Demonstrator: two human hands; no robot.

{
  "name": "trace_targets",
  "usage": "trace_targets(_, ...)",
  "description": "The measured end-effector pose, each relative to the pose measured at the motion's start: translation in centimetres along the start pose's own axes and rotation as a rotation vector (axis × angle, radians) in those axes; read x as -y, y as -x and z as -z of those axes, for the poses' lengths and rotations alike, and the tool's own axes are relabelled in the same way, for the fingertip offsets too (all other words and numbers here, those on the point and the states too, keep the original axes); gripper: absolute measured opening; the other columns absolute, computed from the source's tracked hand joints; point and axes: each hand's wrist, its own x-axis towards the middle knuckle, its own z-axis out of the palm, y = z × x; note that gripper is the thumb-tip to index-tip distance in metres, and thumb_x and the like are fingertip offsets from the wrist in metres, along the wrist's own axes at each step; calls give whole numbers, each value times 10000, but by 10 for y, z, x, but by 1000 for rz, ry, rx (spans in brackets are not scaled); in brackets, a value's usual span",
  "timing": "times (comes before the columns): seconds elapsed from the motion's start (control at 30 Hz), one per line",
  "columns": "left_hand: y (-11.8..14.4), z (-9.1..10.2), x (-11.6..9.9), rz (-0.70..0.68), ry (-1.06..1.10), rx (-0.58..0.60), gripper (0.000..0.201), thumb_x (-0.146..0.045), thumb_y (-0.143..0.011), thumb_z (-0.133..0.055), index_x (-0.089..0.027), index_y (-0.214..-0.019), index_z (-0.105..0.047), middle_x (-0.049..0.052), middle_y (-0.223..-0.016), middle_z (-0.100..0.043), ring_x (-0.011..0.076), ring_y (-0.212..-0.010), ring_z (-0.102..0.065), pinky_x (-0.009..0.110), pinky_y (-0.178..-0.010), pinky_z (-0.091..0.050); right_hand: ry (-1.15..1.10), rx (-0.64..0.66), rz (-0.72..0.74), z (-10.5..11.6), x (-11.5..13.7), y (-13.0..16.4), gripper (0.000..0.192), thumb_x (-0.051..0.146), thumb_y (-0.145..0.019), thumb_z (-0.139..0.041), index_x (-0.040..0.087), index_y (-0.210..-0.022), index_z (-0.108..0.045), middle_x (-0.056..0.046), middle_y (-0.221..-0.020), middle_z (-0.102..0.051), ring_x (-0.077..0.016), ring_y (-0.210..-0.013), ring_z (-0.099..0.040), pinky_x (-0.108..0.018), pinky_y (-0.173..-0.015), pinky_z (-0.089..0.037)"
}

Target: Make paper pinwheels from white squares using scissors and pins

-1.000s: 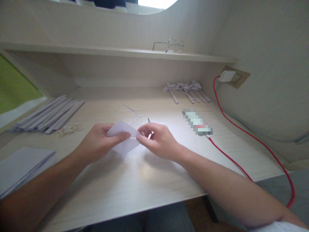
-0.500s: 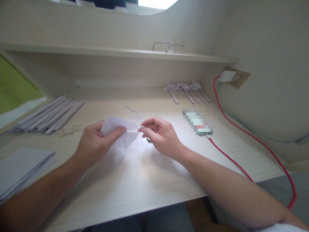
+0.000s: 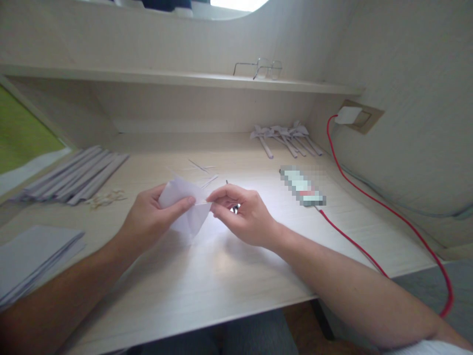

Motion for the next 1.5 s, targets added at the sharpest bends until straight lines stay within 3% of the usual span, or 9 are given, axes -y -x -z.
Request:
trace_targets(0.17,0,1,-2,-83,-24,-11,156,-330,-839,-712,-199,-924,-696,-6,-821,-693,175,-708,-606,245,-616,-454,-41,-36,-24,-1,-1,0,84,175,-910,-684,173,-984,-725,-42,-883,-752,-158,-792,-700,-297,-708,-566)
trace_targets(0.43,5,-1,-1,-181,-142,-66,237,-321,-884,-672,-248,-1109,-682,10,-1035,-737,221,-911,-666,272,-775,-505,-280,-87,-300,3,-12,-9,175,311,-867,-767,178,-976,-732,-30,-844,-720,-127,-662,-619,-256,-565,-491)
trace_targets(0.57,7,-3,-1,-212,-176,-62,250,-313,-896,-659,-233,-1132,-673,9,-1051,-734,215,-952,-671,265,-790,-502,-261,10,-268,1,-11,-9,145,316,-876,-759,181,-929,-745,-5,-798,-674,-126,-685,-600,-267,-619,-497)
trace_targets(0.77,5,-4,-1,-168,-103,-36,221,-312,-885,-671,-212,-1081,-683,7,-960,-716,195,-837,-657,264,-721,-499,-179,-31,-197,0,-12,-5,132,298,-897,-743,167,-914,-734,-14,-776,-676,-131,-684,-595,-269,-607,-475)
trace_targets(1.0,-2,0,6,-322,-142,-69,742,-206,-788,-774,-285,-1464,-478,70,-1383,-606,218,-1090,-647,323,-922,-521,10,-24,-96,-1,-5,-1,70,216,-925,-698,169,-896,-741,-23,-820,-717,-140,-740,-636,-280,-667,-491)
trace_targets(1.1,-3,3,6,-489,-291,-21,506,-200,-808,-775,-286,-1292,-656,66,-1335,-633,266,-1267,-563,419,-1111,-414,119,-6,-28,-2,-2,0,69,172,-921,-685,181,-894,-748,-26,-851,-745,-150,-771,-658,-283,-682,-502)
trace_targets(1.2,-4,5,4,-540,-294,54,153,-226,-882,-718,-258,-1025,-764,54,-1187,-709,253,-1206,-593,407,-1086,-415,126,20,6,-3,-1,2,79,160,-918,-680,187,-918,-754,-31,-878,-760,-158,-789,-676,-295,-708,-525)
trace_targets(1.3,-4,5,3,-428,-192,147,91,-263,-915,-684,-241,-941,-769,37,-1003,-758,229,-1036,-655,352,-952,-468,92,32,1,-3,-1,1,74,173,-922,-682,189,-929,-754,-31,-876,-763,-161,-791,-683,-297,-711,-540)
trace_targets(1.5,-2,2,1,-225,-51,248,140,-329,-905,-696,-223,-932,-783,33,-975,-767,206,-936,-679,303,-847,-482,47,25,-11,-2,-2,1,54,180,-921,-697,179,-926,-751,-31,-862,-758,-156,-785,-681,-287,-698,-538)
